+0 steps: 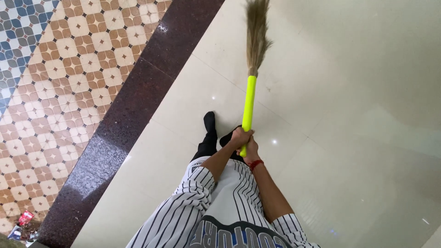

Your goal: The person sweeps the floor using a broom, moving across different tiled surfaces.

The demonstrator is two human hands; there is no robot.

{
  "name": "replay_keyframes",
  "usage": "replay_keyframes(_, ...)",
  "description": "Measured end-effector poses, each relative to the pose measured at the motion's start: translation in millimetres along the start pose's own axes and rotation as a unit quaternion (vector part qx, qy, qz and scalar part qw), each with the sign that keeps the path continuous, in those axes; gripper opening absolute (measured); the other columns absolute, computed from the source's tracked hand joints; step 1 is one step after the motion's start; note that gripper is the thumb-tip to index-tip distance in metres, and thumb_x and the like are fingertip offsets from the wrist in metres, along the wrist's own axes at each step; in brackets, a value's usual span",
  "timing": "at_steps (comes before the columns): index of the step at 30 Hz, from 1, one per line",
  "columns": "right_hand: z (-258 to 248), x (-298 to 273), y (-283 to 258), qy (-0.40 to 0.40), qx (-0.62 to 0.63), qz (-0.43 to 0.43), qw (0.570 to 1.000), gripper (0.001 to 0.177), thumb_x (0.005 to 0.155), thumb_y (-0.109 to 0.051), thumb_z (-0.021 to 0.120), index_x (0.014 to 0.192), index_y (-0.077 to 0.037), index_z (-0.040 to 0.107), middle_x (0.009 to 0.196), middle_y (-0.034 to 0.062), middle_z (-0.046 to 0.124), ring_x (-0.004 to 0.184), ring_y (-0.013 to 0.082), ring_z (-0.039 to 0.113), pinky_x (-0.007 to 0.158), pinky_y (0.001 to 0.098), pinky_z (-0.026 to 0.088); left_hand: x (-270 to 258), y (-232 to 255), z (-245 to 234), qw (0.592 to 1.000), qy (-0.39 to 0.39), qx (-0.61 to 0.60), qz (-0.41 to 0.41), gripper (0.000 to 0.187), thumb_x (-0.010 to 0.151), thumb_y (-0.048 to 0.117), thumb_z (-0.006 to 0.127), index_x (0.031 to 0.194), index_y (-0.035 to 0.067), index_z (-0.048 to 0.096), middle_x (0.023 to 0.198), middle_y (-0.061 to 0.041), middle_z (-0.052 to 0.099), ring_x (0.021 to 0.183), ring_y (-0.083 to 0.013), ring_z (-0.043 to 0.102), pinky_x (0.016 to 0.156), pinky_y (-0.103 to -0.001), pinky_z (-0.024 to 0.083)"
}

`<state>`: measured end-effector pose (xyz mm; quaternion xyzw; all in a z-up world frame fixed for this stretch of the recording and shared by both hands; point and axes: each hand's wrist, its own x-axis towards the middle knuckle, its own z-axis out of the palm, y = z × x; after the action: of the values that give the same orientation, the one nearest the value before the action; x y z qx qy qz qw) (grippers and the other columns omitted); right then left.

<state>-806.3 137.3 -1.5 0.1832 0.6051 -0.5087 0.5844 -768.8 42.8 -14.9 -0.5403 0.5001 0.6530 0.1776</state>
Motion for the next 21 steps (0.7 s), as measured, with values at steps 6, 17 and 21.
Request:
replay_keyframes(6, 31, 38, -6, 0.004, -0.005, 0.043, 0.999, 0.047, 0.106, -0.051, 0.030, 0.107, -0.010, 0.053, 0.073, 0.0088, 0.056, 0.047, 0.0205, 0.051, 0.041, 0.0364, 0.041, 25, 4, -26, 0.999, 0.023, -0.028, -0.025, 0.067, 0.086, 0.052, 0.073, 0.121, -0.005, 0.064, 0.108, -0.024, 0.071, 0.095, -0.0352, 0.072, 0.079, -0.046, 0.059)
replay_keyframes(17, 18, 8, 28, 0.033, -0.042, 0.011, 0.999, 0.052, 0.106, -0.049, 0.028, 0.109, -0.005, 0.054, 0.070, 0.0111, 0.061, 0.047, 0.0239, 0.054, 0.040, 0.0382, 0.044, -2, -27, -17, 0.998, 0.008, -0.051, -0.040, 0.068, 0.091, 0.052, 0.067, 0.122, -0.008, 0.065, 0.113, -0.025, 0.071, 0.101, -0.0365, 0.072, 0.078, -0.049, 0.061)
replay_keyframes(21, 48, 12, 30, 0.012, -0.032, 0.021, 0.999, 0.050, 0.106, -0.050, 0.030, 0.109, -0.006, 0.053, 0.070, 0.0119, 0.060, 0.046, 0.0241, 0.055, 0.037, 0.0389, 0.041, 3, -31, -33, 0.997, 0.025, -0.055, -0.052, 0.070, 0.084, 0.048, 0.073, 0.127, -0.007, 0.064, 0.117, -0.026, 0.070, 0.105, -0.0386, 0.071, 0.081, -0.051, 0.058)
